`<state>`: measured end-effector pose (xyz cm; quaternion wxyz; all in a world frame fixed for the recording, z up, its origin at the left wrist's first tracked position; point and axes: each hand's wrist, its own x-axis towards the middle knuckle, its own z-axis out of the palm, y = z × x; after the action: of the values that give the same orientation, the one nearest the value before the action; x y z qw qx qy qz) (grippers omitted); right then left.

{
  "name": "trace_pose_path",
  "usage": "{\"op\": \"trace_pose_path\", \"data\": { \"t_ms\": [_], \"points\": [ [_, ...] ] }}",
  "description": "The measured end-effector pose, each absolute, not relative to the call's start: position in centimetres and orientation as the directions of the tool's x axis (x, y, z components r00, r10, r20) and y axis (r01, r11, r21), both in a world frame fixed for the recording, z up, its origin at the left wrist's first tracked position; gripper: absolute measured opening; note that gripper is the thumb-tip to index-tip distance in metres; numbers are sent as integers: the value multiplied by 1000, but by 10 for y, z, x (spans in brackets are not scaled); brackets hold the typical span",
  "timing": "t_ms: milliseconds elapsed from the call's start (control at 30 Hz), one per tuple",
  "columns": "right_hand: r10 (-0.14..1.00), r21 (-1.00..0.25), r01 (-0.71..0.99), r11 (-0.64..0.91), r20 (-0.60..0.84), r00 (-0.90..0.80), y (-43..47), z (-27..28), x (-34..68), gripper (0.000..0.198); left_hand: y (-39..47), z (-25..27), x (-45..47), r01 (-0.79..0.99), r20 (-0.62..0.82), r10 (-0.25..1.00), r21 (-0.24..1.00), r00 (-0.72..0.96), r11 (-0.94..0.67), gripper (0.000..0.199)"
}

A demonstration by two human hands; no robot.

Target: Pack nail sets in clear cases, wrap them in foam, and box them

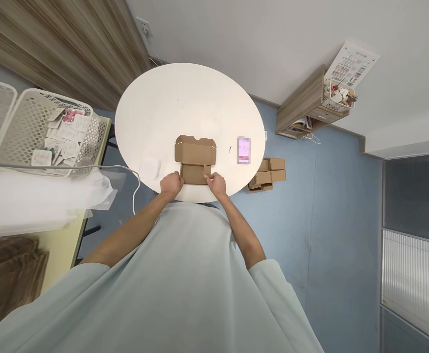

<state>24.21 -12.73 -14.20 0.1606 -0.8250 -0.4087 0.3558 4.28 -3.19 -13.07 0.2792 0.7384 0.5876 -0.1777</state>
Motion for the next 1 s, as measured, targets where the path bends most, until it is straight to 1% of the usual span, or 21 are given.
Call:
{"op": "trace_pose_path", "data": {
  "t_ms": [100, 200, 267, 367, 433, 600, 700, 767, 833, 933, 1000],
  "points": [
    [752, -475, 588, -654, -493, 438, -122, -145, 247, 19, -32, -132, 40, 964, -584, 770, 214, 258, -161, 29],
    [719, -345, 664, -663, -541, 436, -116, -147, 247, 23, -32, -134, 37, 962, -594, 760, 223, 264, -160, 29],
    [697, -256, 709, -658, -563, 444, -112, -146, 243, 22, -32, -135, 36, 961, -601, 753, 227, 266, -158, 31],
    [677, -145, 751, -644, -566, 471, -106, -143, 234, 17, -31, -136, 38, 959, -613, 742, 231, 272, -162, 31],
    [673, -106, 767, -632, -565, 477, -102, -139, 228, 18, -30, -136, 38, 957, -622, 731, 240, 281, -164, 30],
    [638, -50, 762, -646, -582, 504, -100, -130, 225, 20, -27, -135, 27, 936, -635, 696, 310, 334, -166, 28],
    [614, -33, 731, -681, -568, 547, -105, -127, 227, 26, -15, -135, 4, 927, -622, 717, 362, 315, -94, 36],
    [601, -50, 692, -720, -544, 585, -110, -125, 228, 34, -3, -136, -15, 926, -587, 769, 377, 251, -14, 37],
    [595, -86, 655, -751, -519, 614, -115, -122, 226, 37, 12, -137, -34, 924, -551, 820, 375, 157, 76, 40],
    [574, -119, 607, -786, -506, 644, -120, -116, 220, 35, 32, -141, -54, 918, -547, 837, 341, 20, 201, 58],
    [563, -135, 586, -799, -508, 651, -121, -112, 214, 33, 41, -144, -62, 916, -581, 813, 316, -19, 248, 67]
  ]
}}
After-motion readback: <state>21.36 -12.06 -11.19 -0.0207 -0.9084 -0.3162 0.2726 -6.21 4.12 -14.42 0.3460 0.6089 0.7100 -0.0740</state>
